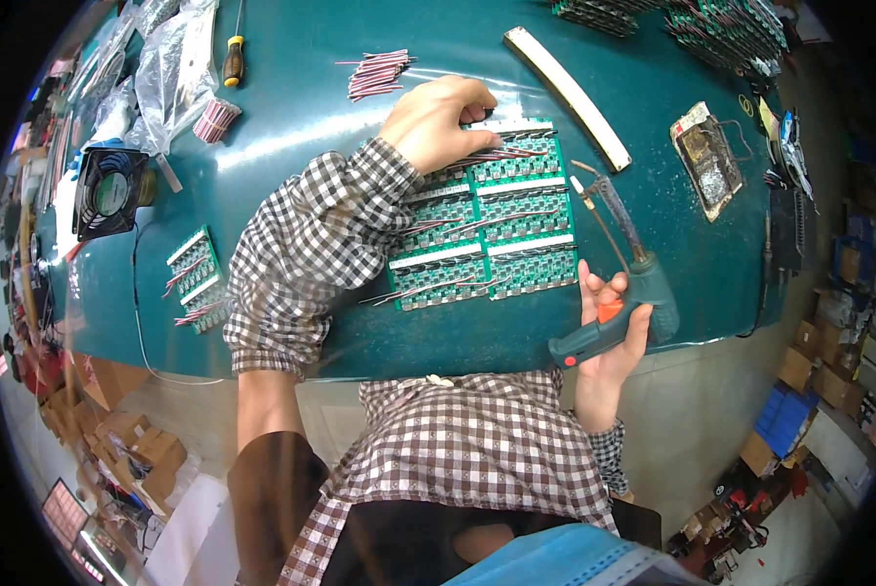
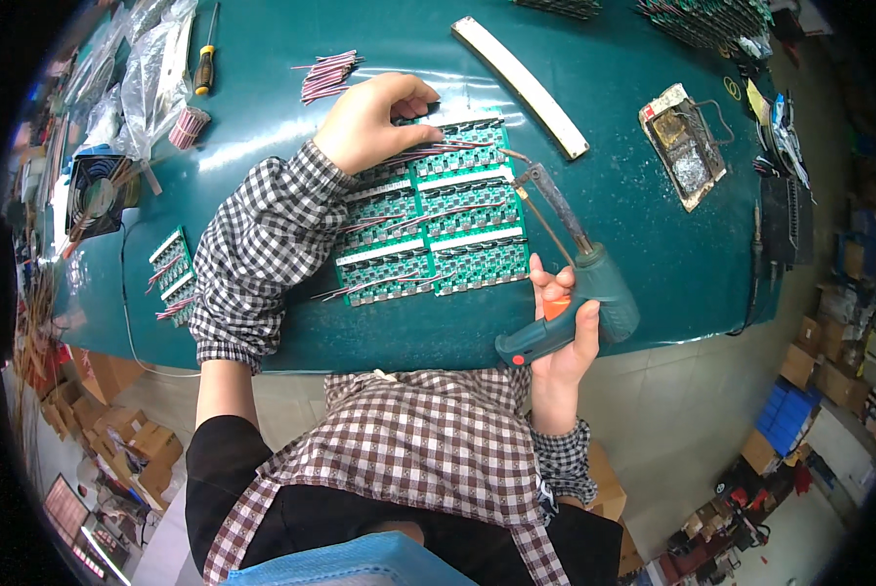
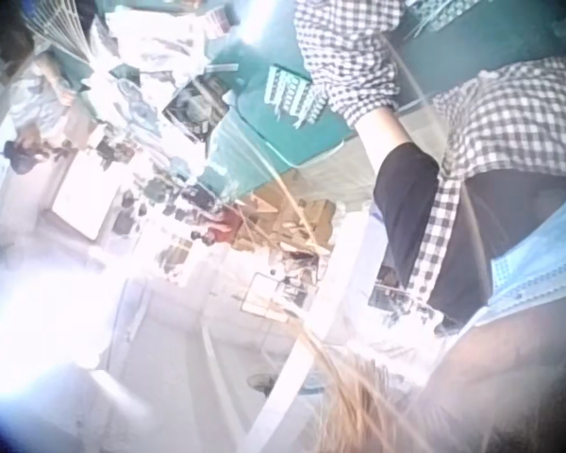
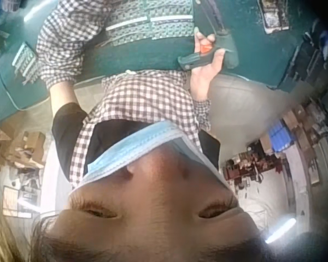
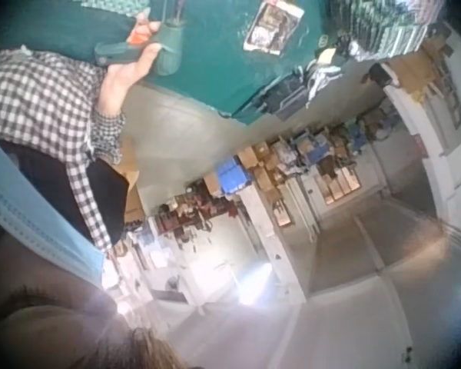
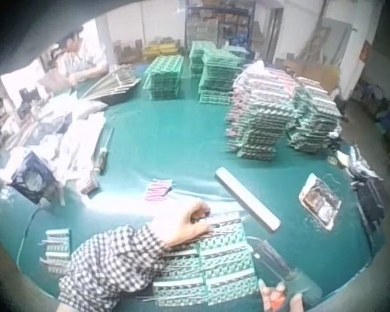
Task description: The person uses a soldering iron to attach wires to multiple green circuit boards arranged on a workbench. They systematically solder connection points, occasionally lifting the boards to inspect the joints before placing them back down to continue the process.
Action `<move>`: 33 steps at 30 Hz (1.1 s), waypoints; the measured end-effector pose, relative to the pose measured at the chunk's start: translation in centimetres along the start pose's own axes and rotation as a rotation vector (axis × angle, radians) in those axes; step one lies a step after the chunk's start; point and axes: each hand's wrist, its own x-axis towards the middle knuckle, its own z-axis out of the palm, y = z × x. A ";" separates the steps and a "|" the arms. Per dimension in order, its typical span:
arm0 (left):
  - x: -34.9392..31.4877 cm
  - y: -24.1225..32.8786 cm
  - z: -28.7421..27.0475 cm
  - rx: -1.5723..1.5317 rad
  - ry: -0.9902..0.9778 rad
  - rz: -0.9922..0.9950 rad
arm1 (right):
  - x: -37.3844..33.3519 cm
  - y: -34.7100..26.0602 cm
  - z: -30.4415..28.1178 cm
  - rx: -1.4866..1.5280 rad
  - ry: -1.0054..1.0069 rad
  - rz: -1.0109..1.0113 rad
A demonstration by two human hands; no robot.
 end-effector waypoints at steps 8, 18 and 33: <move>-0.5 0.1 -0.1 -0.053 0.007 -0.043 | -0.2 0.4 1.6 -0.045 0.037 -0.005; -1.2 0.2 -0.4 -0.030 -0.040 0.007 | -0.7 0.6 1.1 -0.034 0.021 0.011; -6.0 6.8 -4.2 -0.125 0.052 0.019 | 0.7 -2.5 -2.8 0.205 0.096 -0.048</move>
